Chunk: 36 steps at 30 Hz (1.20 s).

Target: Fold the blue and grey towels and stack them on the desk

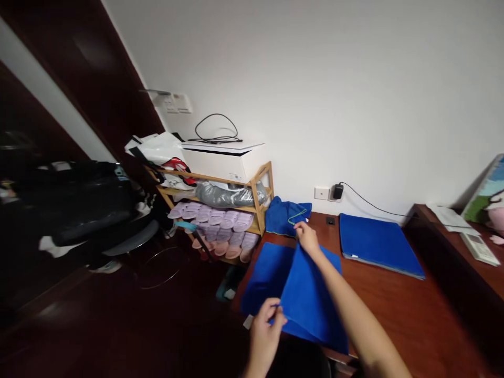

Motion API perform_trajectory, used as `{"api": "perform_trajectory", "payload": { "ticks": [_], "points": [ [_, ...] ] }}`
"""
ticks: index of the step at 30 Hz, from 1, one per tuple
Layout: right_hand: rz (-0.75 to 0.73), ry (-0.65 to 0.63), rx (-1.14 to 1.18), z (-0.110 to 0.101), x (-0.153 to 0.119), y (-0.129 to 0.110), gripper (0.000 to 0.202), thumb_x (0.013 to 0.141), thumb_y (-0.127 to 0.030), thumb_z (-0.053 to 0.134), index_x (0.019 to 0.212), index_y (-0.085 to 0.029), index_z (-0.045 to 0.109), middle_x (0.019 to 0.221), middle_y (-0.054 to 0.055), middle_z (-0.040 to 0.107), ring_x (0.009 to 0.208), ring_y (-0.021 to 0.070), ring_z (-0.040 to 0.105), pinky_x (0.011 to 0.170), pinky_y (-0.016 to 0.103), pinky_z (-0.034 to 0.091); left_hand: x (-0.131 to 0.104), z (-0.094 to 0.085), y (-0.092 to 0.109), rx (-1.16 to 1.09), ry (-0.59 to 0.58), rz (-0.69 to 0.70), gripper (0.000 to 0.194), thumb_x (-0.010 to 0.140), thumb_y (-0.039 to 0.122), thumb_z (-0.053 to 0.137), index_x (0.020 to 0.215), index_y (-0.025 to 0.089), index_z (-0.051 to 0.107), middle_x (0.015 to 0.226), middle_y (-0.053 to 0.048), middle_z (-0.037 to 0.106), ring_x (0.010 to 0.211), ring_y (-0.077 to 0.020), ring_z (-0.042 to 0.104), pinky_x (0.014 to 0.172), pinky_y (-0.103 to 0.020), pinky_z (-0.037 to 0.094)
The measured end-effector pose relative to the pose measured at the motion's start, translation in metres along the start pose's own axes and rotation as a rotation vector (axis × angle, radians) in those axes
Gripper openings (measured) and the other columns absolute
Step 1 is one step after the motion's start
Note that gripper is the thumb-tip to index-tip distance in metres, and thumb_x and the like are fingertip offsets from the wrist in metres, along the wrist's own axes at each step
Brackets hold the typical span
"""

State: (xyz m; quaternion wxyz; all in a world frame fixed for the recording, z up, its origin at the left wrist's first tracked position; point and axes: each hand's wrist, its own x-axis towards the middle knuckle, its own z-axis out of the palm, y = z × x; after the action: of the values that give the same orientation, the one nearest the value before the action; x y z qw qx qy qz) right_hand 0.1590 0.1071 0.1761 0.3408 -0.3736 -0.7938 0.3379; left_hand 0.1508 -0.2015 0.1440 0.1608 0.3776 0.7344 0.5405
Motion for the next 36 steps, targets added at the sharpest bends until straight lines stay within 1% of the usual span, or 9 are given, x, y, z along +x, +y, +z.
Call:
{"api": "perform_trajectory", "payload": {
  "ticks": [4,8,14,17,21,25,28,32,36],
  "points": [
    [-0.045,-0.184,-0.041,0.102,0.008,-0.055,0.03,0.094,-0.02,0.048,0.106,-0.022,0.076,0.097,0.004,0.076,0.092,0.0161,0.07,0.083,0.021,0.049,0.02,-0.067,-0.046,0.224,0.187,-0.082,0.038,0.092,0.053,0.045,0.098,0.024,0.069,0.078,-0.006,0.074,0.069,-0.024,0.071,0.066,-0.032,0.053],
    [-0.006,-0.309,-0.159,0.162,-0.005,-0.057,0.034,0.091,-0.014,0.053,0.119,-0.018,0.073,0.116,0.01,0.073,0.104,0.0182,0.069,0.093,0.024,0.049,0.028,-0.093,-0.094,0.526,0.255,-0.058,0.034,0.086,0.047,0.047,0.085,0.024,0.071,0.091,-0.012,0.075,0.093,-0.0328,0.071,0.088,-0.046,0.055],
    [-0.057,-0.367,-0.276,0.172,-0.002,-0.03,0.05,0.097,-0.023,0.052,0.147,-0.024,0.059,0.149,0.015,0.052,0.133,0.0287,0.051,0.11,0.038,0.041,0.024,-0.096,-0.129,0.485,0.295,-0.065,0.037,0.091,0.05,0.046,0.088,0.025,0.072,0.1,-0.011,0.071,0.091,-0.0283,0.071,0.085,-0.044,0.058],
    [-0.109,-0.407,-0.283,0.17,0.008,-0.026,0.04,0.097,-0.023,0.054,0.135,-0.027,0.066,0.144,0.011,0.057,0.133,0.0281,0.05,0.111,0.04,0.039,0.027,-0.094,-0.138,0.412,0.338,-0.077,0.041,0.088,0.053,0.049,0.101,0.023,0.074,0.098,-0.011,0.072,0.086,-0.0275,0.073,0.079,-0.042,0.06],
    [-0.151,-0.413,-0.234,0.166,0.014,-0.027,0.026,0.095,-0.021,0.056,0.117,-0.021,0.07,0.13,0.011,0.065,0.127,0.0256,0.055,0.109,0.038,0.04,0.034,-0.095,-0.143,0.34,0.34,-0.085,0.049,0.084,0.058,0.051,0.104,0.021,0.076,0.093,-0.012,0.077,0.087,-0.03,0.075,0.083,-0.043,0.061],
    [-0.209,-0.407,-0.1,0.146,0.014,-0.031,0.021,0.097,-0.023,0.054,0.112,-0.018,0.067,0.116,0.009,0.071,0.112,0.0208,0.064,0.102,0.032,0.045,0.037,-0.105,-0.135,0.295,0.27,-0.138,0.05,0.082,0.063,0.052,0.095,0.022,0.078,0.099,-0.014,0.081,0.096,-0.0322,0.077,0.088,-0.042,0.061],
    [-0.273,-0.373,0.016,0.108,0.01,-0.031,0.022,0.099,-0.03,0.051,0.11,-0.018,0.066,0.111,0.008,0.073,0.102,0.0182,0.067,0.097,0.029,0.048,0.038,-0.116,-0.122,0.271,0.27,-0.172,0.059,0.081,0.073,0.053,0.097,0.022,0.078,0.102,-0.014,0.082,0.102,-0.0342,0.077,0.089,-0.042,0.062],
    [-0.312,-0.255,0.121,0.027,-0.008,-0.024,0.031,0.101,-0.041,0.048,0.111,-0.018,0.065,0.113,0.009,0.073,0.103,0.0189,0.067,0.097,0.03,0.05,0.045,-0.128,-0.091,0.194,0.297,-0.128,0.065,0.078,0.081,0.057,0.096,0.022,0.077,0.103,-0.013,0.082,0.101,-0.0341,0.078,0.088,-0.043,0.063],
    [-0.333,-0.119,0.26,-0.066,-0.047,-0.019,0.04,0.097,-0.055,0.054,0.106,-0.019,0.069,0.108,0.008,0.074,0.101,0.0197,0.068,0.095,0.031,0.053,0.056,-0.136,-0.034,0.15,0.299,0.034,0.06,0.076,0.078,0.064,0.092,0.021,0.076,0.094,-0.01,0.081,0.091,-0.0304,0.078,0.084,-0.041,0.063]
  ]
}}
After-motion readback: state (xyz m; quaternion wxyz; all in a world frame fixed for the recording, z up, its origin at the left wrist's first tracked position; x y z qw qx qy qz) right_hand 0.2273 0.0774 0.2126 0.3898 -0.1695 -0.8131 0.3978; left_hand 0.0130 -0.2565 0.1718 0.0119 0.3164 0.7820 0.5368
